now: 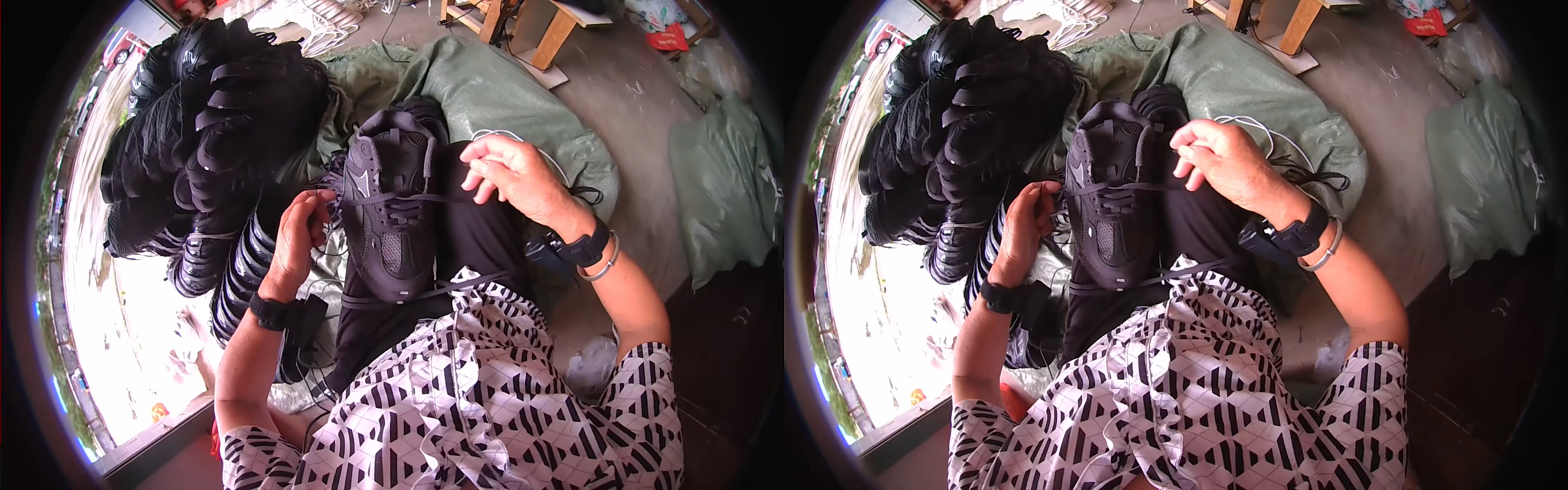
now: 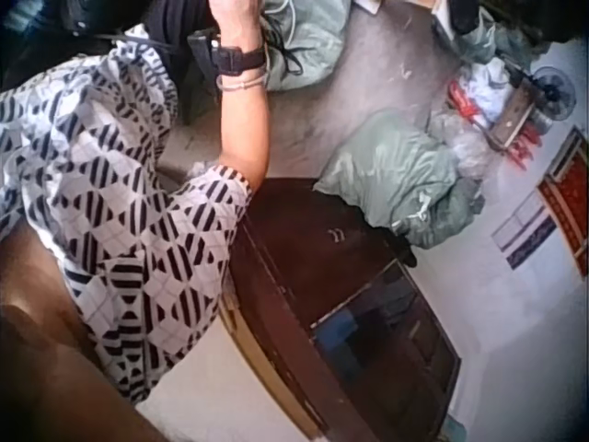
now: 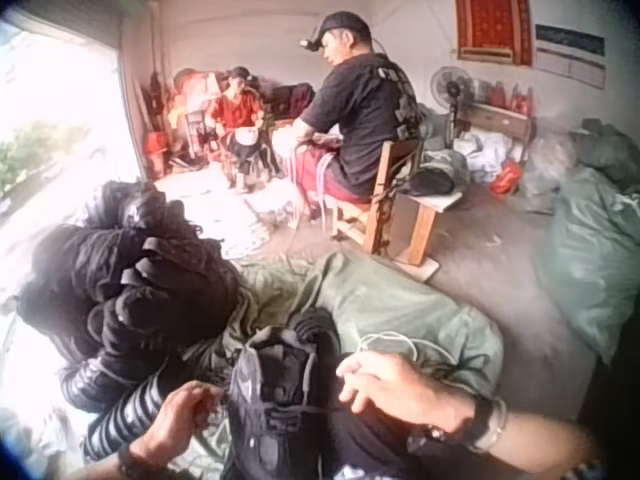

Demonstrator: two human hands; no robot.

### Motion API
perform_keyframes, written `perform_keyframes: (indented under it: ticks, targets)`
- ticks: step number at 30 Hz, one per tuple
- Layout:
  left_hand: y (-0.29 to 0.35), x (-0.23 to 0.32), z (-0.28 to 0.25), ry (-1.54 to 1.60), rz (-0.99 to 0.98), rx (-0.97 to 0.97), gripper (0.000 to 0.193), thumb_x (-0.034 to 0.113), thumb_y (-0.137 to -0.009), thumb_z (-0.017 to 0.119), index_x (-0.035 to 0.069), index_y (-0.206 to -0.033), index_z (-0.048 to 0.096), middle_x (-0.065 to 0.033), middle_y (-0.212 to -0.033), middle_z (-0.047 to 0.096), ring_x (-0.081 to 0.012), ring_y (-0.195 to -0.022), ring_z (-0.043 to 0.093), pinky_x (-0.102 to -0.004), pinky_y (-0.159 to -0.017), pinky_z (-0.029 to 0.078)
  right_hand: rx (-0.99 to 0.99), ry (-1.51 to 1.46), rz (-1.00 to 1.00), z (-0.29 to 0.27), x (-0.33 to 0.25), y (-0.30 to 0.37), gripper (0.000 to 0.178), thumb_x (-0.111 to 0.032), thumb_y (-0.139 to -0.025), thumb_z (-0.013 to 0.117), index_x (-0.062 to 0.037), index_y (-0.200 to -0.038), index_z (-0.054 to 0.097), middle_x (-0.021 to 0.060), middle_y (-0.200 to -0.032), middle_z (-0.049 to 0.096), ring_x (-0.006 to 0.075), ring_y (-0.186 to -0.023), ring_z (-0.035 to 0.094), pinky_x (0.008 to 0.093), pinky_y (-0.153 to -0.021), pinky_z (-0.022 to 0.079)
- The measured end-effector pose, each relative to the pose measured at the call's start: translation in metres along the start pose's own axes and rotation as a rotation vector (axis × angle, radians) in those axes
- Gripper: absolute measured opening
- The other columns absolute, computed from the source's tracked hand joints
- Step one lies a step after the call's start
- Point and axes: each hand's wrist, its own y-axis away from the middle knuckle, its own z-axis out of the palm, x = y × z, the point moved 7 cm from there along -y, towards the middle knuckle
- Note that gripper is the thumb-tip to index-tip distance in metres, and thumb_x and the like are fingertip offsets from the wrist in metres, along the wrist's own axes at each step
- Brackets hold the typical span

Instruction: The person is sitting on the floor and lacing a black sneaker. They thread the laces through the eyelets, pull them tight, and tie a knot. The person then places the finished shoe onto a stack of other shoes.

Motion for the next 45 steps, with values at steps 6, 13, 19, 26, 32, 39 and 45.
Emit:
perform_keyframes:
  ticks: [6, 13, 19, 26, 32, 39, 45]
  targets:
    - [0.004, 0.043, 0.023, -0.048, 0.337, 0.051, 0.026, 0.01, -0.1, 0.05, 0.001, -0.122, 0.062, -0.001, -0.099, 0.064, -0.0049, -0.079, 0.057, -0.0221, -0.072, 0.049, -0.036, 0.06, -0.052, 0.031, 0.019, -0.012, 0.005, -0.005, -0.088, 0.061, 0.0, -0.088, 0.06, 0.0072, -0.074, 0.065, 0.0145, -0.065, 0.064, 0.0274, -0.06, 0.053]
    - [0.006, 0.027, 0.039, 0.032, 0.173, -0.028, 0.023, 0.013, -0.098, 0.057, -0.001, -0.116, 0.058, -0.0077, -0.094, 0.069, -0.0087, -0.071, 0.064, -0.0209, -0.067, 0.052, 0.076, 0.182, -0.139, 0.034, 0.016, -0.014, 0.011, -0.009, -0.086, 0.067, 0.0004, -0.083, 0.063, 0.0054, -0.067, 0.062, 0.0119, -0.057, 0.061, 0.0271, -0.053, 0.049]
    - [0.012, 0.014, 0.048, -0.151, 0.028, -0.275, 0.026, 0.027, -0.097, 0.06, 0.003, -0.088, 0.064, 0.0, -0.066, 0.062, -0.0031, -0.052, 0.052, -0.0183, -0.047, 0.04, 0.009, 0.155, -0.09, 0.035, 0.02, -0.013, 0.005, -0.005, -0.088, 0.067, -0.0011, -0.086, 0.064, -0.0014, -0.071, 0.061, 0.0041, -0.057, 0.055, 0.0208, -0.052, 0.047]
    - [0.014, 0.029, 0.055, -0.347, 0.2, -0.268, 0.033, 0.028, -0.099, 0.055, 0.0, -0.082, 0.061, -0.0003, -0.07, 0.058, -0.0088, -0.063, 0.05, -0.0259, -0.06, 0.043, 0.11, 0.447, -0.399, 0.044, 0.003, -0.008, 0.007, -0.007, -0.084, 0.067, -0.0011, -0.084, 0.063, 0.0107, -0.075, 0.065, 0.0215, -0.059, 0.065, 0.0302, -0.052, 0.051]
    - [0.004, 0.03, 0.054, -0.407, 0.24, -0.204, 0.031, 0.026, -0.099, 0.053, 0.002, -0.081, 0.06, 0.0007, -0.071, 0.055, -0.0084, -0.066, 0.046, -0.0254, -0.062, 0.041, -0.081, 0.483, -0.493, 0.05, -0.003, -0.007, 0.007, 0.0, -0.087, 0.062, 0.0013, -0.094, 0.065, 0.0099, -0.081, 0.066, 0.0156, -0.061, 0.065, 0.0269, -0.057, 0.053]
    - [-0.001, 0.022, 0.05, -0.294, 0.147, -0.15, 0.028, 0.026, -0.096, 0.057, 0.003, -0.082, 0.062, -0.0013, -0.07, 0.058, -0.011, -0.061, 0.051, -0.0275, -0.058, 0.043, -0.138, 0.216, -0.066, 0.046, 0.014, -0.015, 0.003, 0.0, -0.089, 0.06, 0.0005, -0.091, 0.062, 0.003, -0.076, 0.064, 0.0085, -0.06, 0.06, 0.0242, -0.057, 0.051]
    - [0.018, 0.076, 0.077, -1.017, 0.703, 0.062, 0.014, 0.019, -0.084, 0.065, 0.007, -0.078, 0.058, -0.0082, -0.076, 0.062, -0.0308, -0.071, 0.063, -0.0403, -0.061, 0.05, -0.098, 0.573, -0.437, 0.045, -0.005, -0.015, 0.003, -0.004, -0.084, 0.061, -0.0034, -0.088, 0.061, 0.0076, -0.081, 0.061, 0.0233, -0.071, 0.065, 0.0335, -0.064, 0.053]
